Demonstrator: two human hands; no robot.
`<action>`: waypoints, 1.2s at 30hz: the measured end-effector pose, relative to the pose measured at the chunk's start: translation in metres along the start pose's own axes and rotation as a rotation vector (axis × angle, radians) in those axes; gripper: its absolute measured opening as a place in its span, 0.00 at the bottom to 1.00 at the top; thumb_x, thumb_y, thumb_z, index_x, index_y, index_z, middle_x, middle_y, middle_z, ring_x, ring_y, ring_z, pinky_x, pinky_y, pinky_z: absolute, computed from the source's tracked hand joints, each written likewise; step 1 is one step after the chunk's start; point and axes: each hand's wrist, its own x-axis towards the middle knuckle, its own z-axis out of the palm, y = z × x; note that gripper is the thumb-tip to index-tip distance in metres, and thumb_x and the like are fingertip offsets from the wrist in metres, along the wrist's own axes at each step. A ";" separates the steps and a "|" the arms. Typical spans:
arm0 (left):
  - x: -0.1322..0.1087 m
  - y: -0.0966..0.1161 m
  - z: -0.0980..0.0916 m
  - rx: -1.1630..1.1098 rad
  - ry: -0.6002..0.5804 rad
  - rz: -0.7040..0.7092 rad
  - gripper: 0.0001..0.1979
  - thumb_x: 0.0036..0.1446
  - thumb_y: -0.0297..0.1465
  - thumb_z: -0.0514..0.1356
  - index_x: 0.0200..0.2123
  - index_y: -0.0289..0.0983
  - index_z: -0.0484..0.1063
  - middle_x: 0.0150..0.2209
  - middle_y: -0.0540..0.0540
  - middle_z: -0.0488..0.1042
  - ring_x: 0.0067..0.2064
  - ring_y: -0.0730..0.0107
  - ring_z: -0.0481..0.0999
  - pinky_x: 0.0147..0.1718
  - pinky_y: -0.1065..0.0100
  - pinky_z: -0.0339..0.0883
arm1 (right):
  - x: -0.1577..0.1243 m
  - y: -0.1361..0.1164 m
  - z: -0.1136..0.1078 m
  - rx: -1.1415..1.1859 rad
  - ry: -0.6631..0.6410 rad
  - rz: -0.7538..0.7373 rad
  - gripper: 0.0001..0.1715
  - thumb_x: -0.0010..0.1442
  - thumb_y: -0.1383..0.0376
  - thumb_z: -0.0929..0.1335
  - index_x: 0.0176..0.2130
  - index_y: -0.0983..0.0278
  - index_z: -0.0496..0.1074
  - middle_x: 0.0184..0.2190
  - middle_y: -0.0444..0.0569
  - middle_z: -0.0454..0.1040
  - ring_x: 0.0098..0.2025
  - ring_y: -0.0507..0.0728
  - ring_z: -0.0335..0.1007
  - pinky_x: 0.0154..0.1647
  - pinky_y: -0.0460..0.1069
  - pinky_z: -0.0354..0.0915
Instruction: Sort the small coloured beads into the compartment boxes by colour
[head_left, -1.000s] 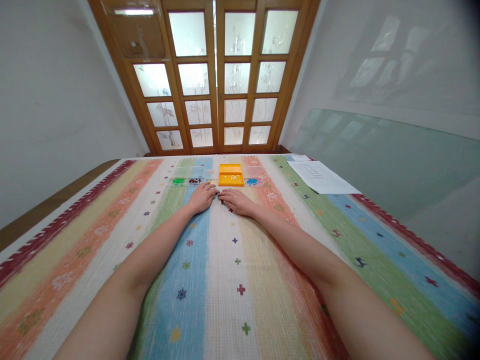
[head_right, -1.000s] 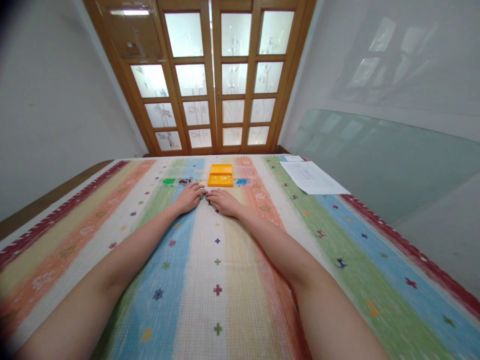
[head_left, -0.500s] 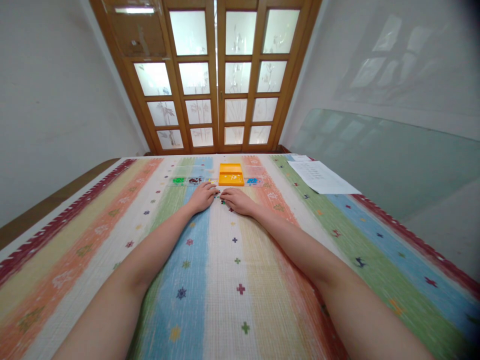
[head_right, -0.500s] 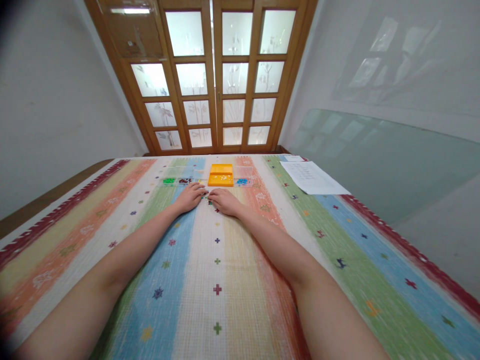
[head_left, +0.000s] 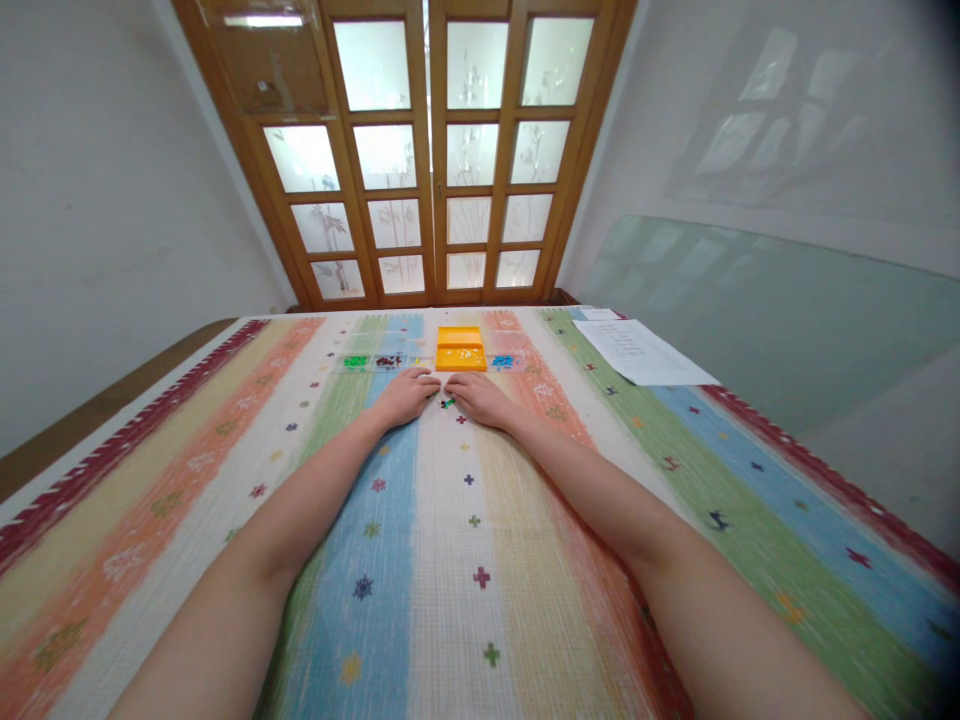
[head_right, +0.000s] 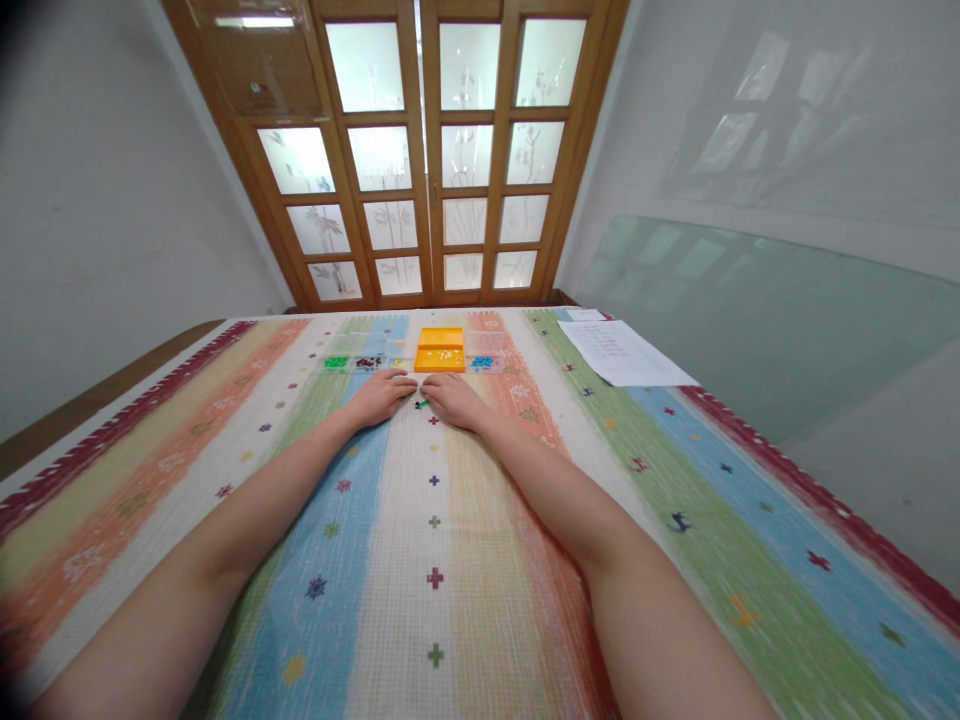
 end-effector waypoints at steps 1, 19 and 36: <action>0.000 0.000 0.000 -0.007 -0.005 0.007 0.20 0.70 0.29 0.52 0.57 0.43 0.80 0.60 0.45 0.78 0.66 0.56 0.68 0.69 0.52 0.57 | -0.001 0.002 -0.001 -0.005 0.011 0.014 0.17 0.73 0.68 0.65 0.55 0.64 0.80 0.53 0.57 0.79 0.56 0.61 0.73 0.61 0.58 0.66; 0.001 -0.006 0.007 -0.103 0.021 -0.056 0.24 0.67 0.27 0.50 0.59 0.42 0.80 0.60 0.44 0.78 0.62 0.56 0.70 0.67 0.52 0.60 | -0.019 0.051 -0.019 -0.091 0.432 0.619 0.22 0.72 0.64 0.60 0.50 0.65 0.81 0.52 0.60 0.79 0.56 0.68 0.71 0.63 0.61 0.63; 0.005 -0.008 0.002 -0.617 0.217 -0.225 0.23 0.68 0.31 0.52 0.60 0.43 0.78 0.64 0.44 0.75 0.67 0.58 0.70 0.70 0.49 0.59 | -0.029 0.082 -0.016 0.039 0.493 0.805 0.27 0.73 0.56 0.58 0.45 0.66 0.80 0.47 0.59 0.81 0.47 0.64 0.74 0.52 0.56 0.68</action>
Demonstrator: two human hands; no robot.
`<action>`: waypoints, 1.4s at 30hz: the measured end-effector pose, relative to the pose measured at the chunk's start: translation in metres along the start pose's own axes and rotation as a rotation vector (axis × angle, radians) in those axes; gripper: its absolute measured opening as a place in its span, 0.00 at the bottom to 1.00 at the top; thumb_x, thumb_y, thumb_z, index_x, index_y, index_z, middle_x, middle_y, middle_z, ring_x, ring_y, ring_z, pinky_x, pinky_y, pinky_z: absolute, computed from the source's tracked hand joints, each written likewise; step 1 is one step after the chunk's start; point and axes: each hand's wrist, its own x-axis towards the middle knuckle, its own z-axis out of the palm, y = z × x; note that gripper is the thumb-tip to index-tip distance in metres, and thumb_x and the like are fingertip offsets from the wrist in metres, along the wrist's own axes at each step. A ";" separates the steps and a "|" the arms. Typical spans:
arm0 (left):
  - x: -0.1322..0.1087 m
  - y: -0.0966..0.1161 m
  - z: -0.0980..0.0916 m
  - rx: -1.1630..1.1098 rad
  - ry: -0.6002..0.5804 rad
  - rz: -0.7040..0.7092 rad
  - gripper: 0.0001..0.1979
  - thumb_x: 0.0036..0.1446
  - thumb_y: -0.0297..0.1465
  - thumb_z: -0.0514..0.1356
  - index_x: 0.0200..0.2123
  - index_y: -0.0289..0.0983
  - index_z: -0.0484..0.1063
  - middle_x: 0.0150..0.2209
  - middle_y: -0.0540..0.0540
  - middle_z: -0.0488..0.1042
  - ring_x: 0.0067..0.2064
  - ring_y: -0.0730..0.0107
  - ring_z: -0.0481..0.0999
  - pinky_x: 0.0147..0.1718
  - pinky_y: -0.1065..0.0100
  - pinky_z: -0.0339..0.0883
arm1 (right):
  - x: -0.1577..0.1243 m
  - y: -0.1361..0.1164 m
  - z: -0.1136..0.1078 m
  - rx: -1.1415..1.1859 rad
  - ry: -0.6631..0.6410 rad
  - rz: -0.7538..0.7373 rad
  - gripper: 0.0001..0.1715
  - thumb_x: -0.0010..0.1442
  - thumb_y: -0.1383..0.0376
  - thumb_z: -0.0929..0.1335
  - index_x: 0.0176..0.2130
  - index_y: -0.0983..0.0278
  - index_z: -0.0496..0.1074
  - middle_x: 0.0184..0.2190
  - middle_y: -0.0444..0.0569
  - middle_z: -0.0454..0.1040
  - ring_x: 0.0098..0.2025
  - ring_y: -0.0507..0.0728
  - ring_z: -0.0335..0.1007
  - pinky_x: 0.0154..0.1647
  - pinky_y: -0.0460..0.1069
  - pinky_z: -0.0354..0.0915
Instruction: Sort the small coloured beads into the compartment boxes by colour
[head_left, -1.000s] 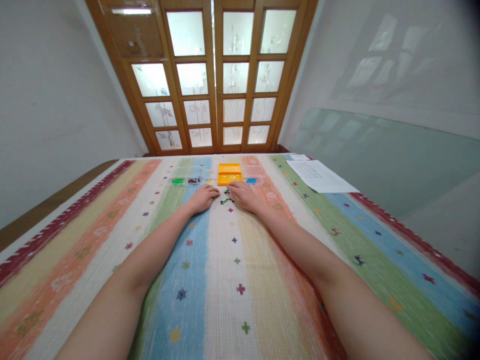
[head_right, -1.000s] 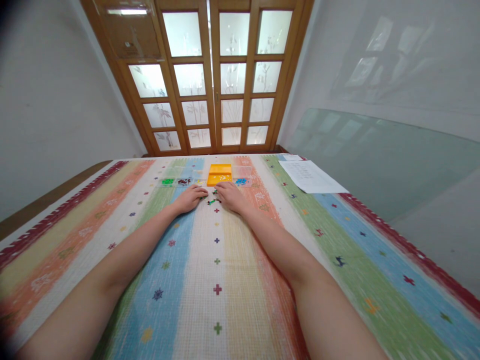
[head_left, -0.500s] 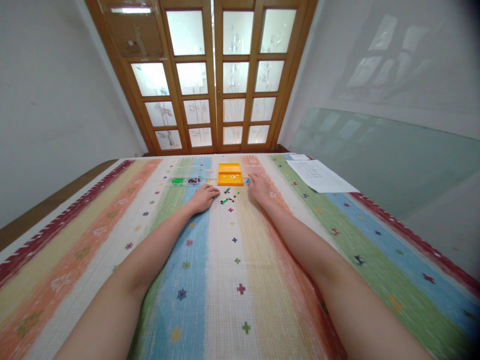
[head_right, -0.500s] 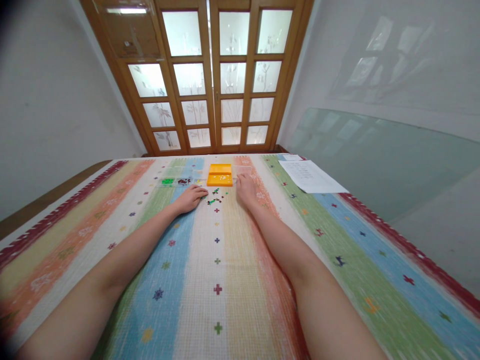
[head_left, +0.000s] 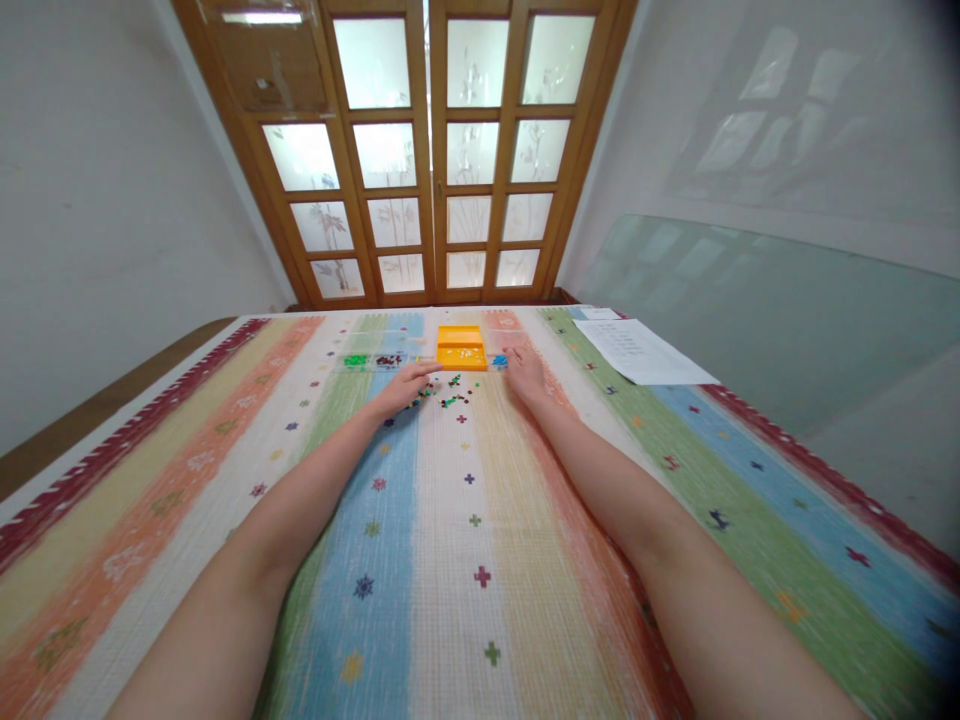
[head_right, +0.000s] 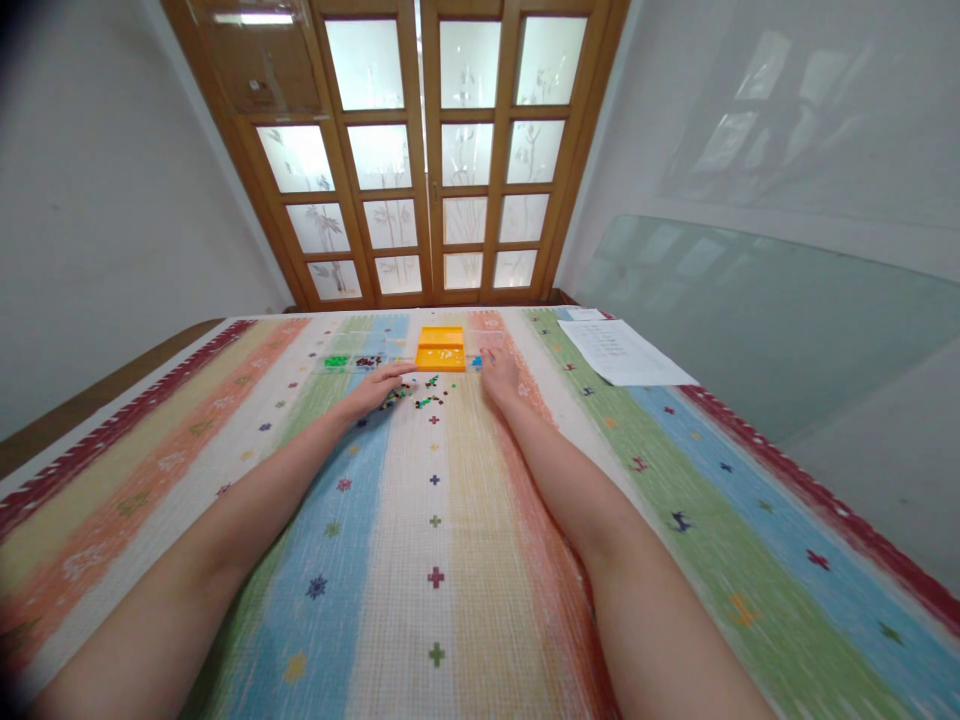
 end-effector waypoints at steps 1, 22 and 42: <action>0.000 -0.001 -0.002 -0.073 0.025 -0.041 0.23 0.68 0.31 0.52 0.61 0.42 0.78 0.65 0.45 0.74 0.68 0.59 0.70 0.69 0.50 0.61 | 0.000 0.000 0.000 -0.001 -0.002 -0.006 0.27 0.73 0.55 0.58 0.45 0.66 0.80 0.47 0.59 0.81 0.47 0.64 0.74 0.52 0.56 0.68; 0.001 -0.039 -0.042 -0.748 0.629 -0.633 0.22 0.58 0.28 0.58 0.55 0.33 0.78 0.53 0.37 0.79 0.38 0.73 0.80 0.32 0.74 0.73 | -0.010 -0.017 0.004 -0.100 -0.085 -0.121 0.23 0.74 0.60 0.60 0.48 0.65 0.81 0.50 0.57 0.79 0.51 0.63 0.72 0.54 0.55 0.65; -0.008 -0.024 -0.010 0.438 0.050 0.075 0.14 0.68 0.31 0.57 0.47 0.40 0.83 0.53 0.43 0.81 0.57 0.57 0.75 0.64 0.53 0.65 | -0.051 -0.090 0.012 -0.208 -0.501 -0.636 0.22 0.77 0.56 0.64 0.63 0.59 0.74 0.66 0.55 0.70 0.69 0.65 0.60 0.71 0.64 0.50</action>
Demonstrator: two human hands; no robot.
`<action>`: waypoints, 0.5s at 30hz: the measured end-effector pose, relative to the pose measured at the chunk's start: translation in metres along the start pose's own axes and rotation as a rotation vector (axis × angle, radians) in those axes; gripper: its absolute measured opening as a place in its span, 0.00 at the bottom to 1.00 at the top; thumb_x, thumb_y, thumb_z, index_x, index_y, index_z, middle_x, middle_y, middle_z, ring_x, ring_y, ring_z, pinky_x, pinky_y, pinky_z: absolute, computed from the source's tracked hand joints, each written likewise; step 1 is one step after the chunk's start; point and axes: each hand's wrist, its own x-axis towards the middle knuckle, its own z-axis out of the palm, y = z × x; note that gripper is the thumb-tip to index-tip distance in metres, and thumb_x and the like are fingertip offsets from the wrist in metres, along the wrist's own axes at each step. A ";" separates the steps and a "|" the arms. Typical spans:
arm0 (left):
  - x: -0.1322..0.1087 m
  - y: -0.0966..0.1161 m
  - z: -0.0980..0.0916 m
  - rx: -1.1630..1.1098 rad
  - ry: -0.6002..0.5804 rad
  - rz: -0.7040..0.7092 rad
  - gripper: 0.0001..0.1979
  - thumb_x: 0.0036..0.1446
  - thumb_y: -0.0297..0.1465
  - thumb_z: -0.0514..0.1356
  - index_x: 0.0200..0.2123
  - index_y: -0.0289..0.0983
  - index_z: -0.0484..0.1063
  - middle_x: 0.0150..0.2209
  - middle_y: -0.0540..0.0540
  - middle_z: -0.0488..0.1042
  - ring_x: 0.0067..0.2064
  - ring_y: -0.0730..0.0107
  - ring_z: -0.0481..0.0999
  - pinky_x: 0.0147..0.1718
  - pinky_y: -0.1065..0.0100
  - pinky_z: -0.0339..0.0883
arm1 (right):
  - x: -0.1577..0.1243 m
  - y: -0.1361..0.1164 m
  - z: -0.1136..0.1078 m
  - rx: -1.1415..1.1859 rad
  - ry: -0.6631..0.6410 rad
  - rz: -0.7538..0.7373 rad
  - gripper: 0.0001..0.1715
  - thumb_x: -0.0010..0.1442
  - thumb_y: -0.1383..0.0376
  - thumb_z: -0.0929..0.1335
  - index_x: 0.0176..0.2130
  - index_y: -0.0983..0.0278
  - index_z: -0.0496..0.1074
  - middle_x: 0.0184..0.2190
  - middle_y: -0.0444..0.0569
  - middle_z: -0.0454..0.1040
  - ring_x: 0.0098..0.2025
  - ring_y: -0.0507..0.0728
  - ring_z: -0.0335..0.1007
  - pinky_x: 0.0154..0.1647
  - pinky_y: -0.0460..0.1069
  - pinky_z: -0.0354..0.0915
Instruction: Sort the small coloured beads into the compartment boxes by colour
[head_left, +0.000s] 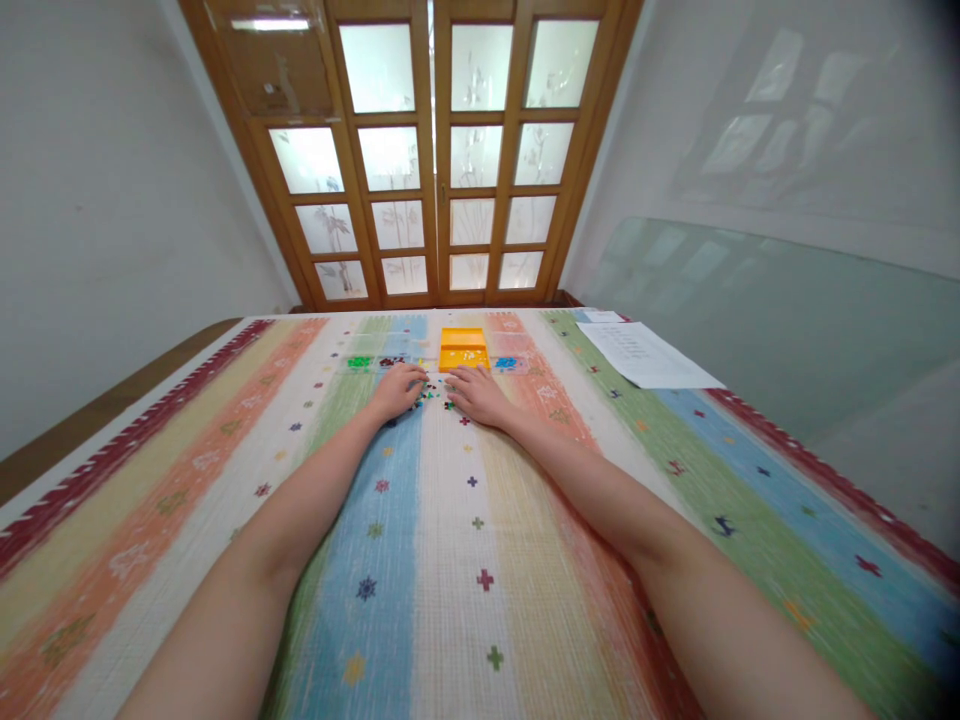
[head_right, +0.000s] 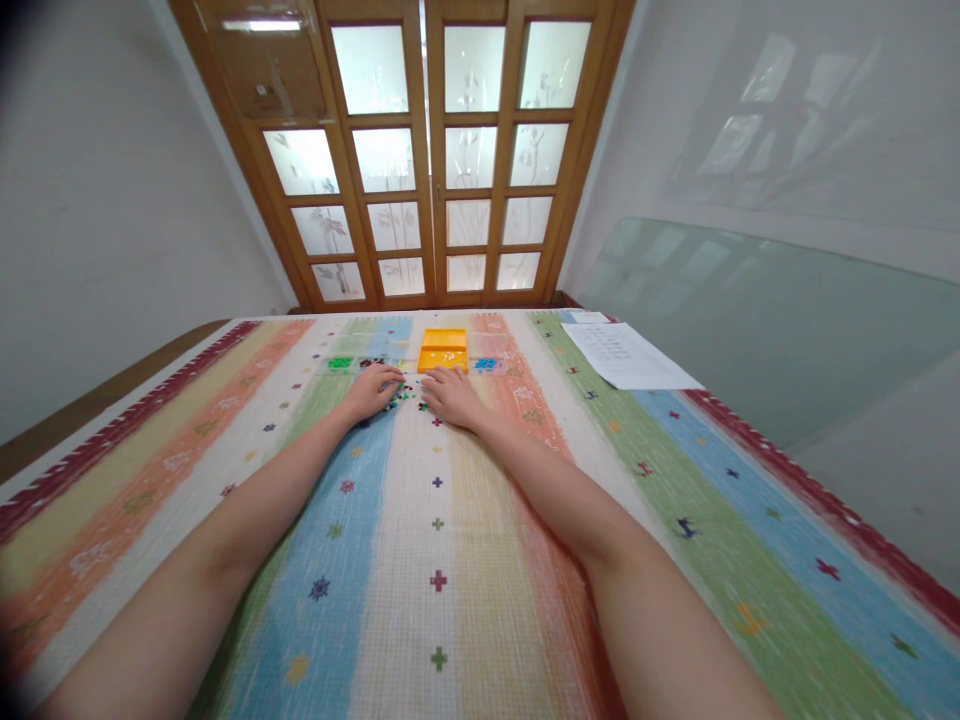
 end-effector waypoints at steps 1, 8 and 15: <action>0.000 0.002 0.001 0.007 -0.011 0.028 0.14 0.68 0.31 0.57 0.48 0.41 0.83 0.53 0.43 0.81 0.58 0.57 0.75 0.64 0.53 0.65 | 0.001 -0.001 0.001 -0.002 -0.016 -0.009 0.22 0.77 0.56 0.63 0.63 0.59 0.74 0.66 0.55 0.71 0.69 0.65 0.61 0.71 0.64 0.51; -0.001 0.008 0.001 0.008 -0.097 0.121 0.15 0.68 0.30 0.56 0.47 0.42 0.84 0.50 0.45 0.83 0.55 0.59 0.77 0.63 0.54 0.65 | 0.008 -0.001 0.007 -0.033 -0.064 -0.058 0.24 0.78 0.55 0.61 0.65 0.58 0.73 0.67 0.54 0.70 0.70 0.64 0.60 0.73 0.66 0.47; -0.001 0.011 0.003 -0.024 -0.102 0.160 0.15 0.67 0.29 0.56 0.46 0.40 0.83 0.51 0.44 0.82 0.55 0.58 0.77 0.62 0.54 0.66 | 0.013 0.003 0.009 -0.045 -0.109 -0.109 0.26 0.78 0.54 0.60 0.67 0.59 0.71 0.69 0.55 0.68 0.71 0.66 0.59 0.73 0.65 0.50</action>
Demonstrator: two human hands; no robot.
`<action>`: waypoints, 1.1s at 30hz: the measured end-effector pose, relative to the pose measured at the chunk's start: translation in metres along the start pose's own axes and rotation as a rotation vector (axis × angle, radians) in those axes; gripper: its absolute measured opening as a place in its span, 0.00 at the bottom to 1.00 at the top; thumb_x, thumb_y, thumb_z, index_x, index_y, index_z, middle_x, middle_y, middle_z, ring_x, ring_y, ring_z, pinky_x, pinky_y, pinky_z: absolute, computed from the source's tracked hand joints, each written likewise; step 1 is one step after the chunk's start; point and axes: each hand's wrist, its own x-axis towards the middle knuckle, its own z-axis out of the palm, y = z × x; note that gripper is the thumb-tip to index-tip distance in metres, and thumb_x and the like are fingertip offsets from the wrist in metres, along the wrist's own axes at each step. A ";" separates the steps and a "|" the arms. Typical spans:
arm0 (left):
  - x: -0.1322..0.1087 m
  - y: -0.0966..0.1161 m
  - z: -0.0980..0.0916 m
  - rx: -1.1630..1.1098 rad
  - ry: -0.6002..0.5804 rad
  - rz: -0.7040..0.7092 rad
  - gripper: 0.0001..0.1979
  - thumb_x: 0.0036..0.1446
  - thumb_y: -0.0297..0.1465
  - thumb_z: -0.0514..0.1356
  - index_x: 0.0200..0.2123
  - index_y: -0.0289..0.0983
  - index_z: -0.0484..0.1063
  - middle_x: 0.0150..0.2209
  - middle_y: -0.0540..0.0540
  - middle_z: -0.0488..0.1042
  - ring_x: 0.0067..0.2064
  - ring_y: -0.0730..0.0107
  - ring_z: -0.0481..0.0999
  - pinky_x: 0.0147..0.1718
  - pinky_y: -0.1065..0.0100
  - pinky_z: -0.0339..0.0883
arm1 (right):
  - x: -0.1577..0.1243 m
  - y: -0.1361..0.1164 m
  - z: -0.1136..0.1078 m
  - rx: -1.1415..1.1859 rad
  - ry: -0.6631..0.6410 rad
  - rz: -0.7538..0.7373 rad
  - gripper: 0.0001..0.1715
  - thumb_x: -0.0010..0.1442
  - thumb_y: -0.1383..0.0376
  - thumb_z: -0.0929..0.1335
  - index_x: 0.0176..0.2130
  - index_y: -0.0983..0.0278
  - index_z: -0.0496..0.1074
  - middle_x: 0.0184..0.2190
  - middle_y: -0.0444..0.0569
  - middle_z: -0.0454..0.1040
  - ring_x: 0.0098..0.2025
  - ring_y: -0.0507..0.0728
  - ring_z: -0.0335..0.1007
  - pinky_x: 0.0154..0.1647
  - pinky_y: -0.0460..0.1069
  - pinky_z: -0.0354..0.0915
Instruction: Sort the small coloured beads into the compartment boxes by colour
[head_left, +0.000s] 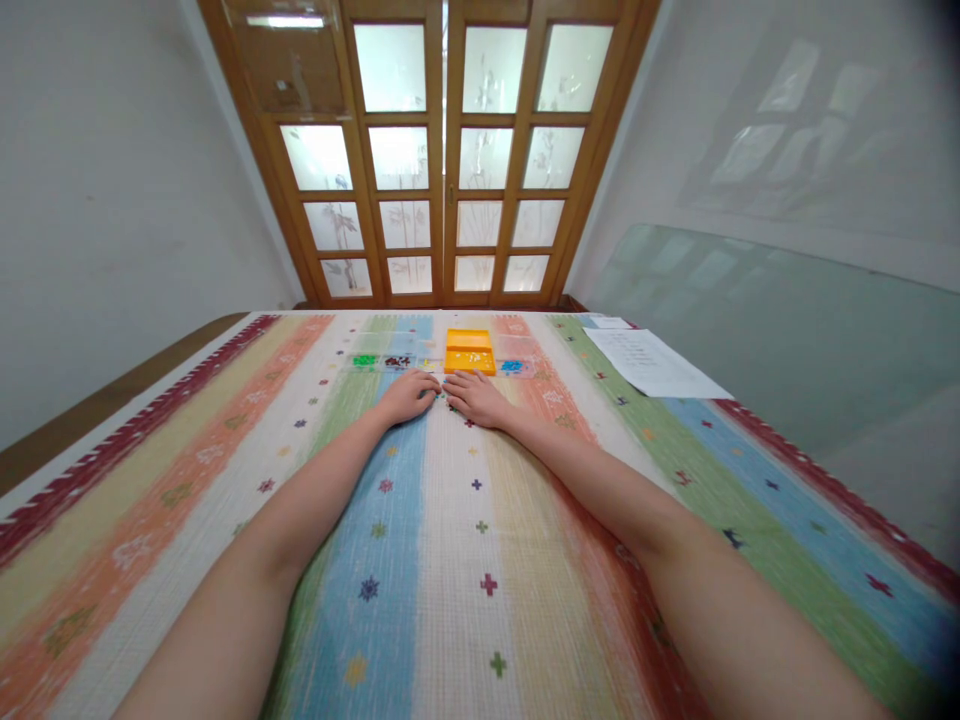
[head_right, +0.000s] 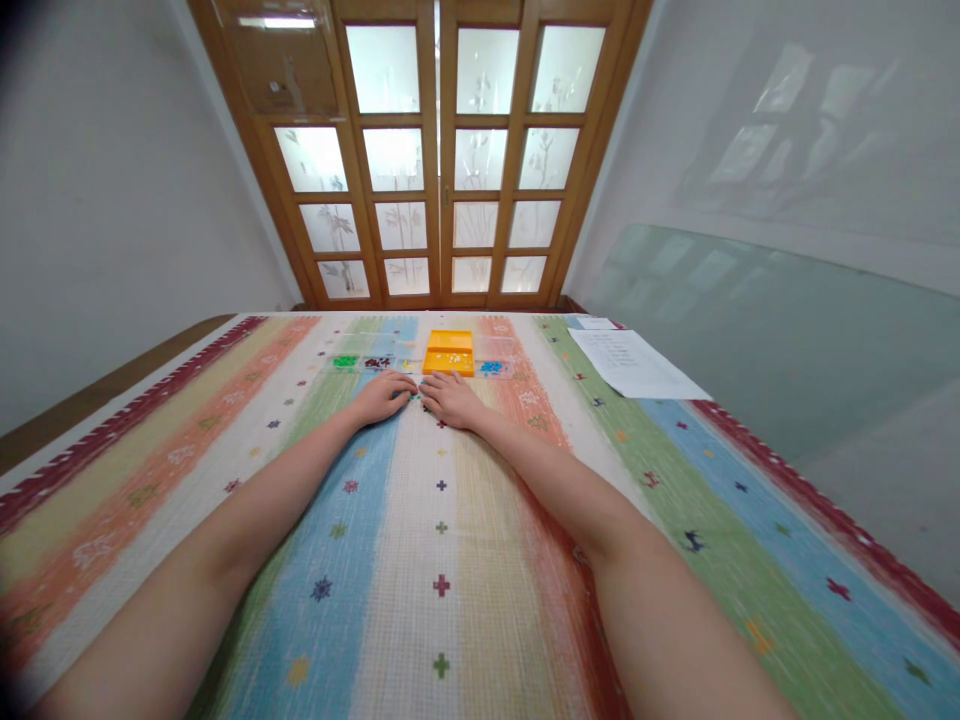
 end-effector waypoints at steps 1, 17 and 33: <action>0.000 0.000 0.000 -0.002 -0.001 -0.003 0.15 0.67 0.29 0.56 0.47 0.40 0.83 0.51 0.44 0.82 0.56 0.58 0.77 0.62 0.54 0.66 | 0.000 0.001 0.000 0.002 -0.002 0.000 0.26 0.79 0.55 0.59 0.67 0.59 0.71 0.69 0.55 0.68 0.72 0.66 0.58 0.73 0.65 0.50; 0.002 0.007 -0.001 -0.012 -0.061 -0.038 0.18 0.68 0.29 0.54 0.53 0.41 0.82 0.56 0.44 0.81 0.60 0.58 0.75 0.66 0.52 0.64 | -0.014 0.014 -0.012 0.103 0.183 0.184 0.25 0.79 0.59 0.56 0.63 0.59 0.73 0.66 0.53 0.71 0.70 0.62 0.61 0.75 0.64 0.47; 0.001 -0.003 -0.001 -0.053 -0.054 -0.062 0.21 0.75 0.36 0.47 0.52 0.41 0.81 0.55 0.44 0.81 0.60 0.60 0.74 0.66 0.53 0.62 | -0.036 0.065 -0.009 0.051 0.414 0.759 0.30 0.77 0.58 0.54 0.46 0.66 0.81 0.48 0.60 0.81 0.51 0.64 0.74 0.55 0.56 0.64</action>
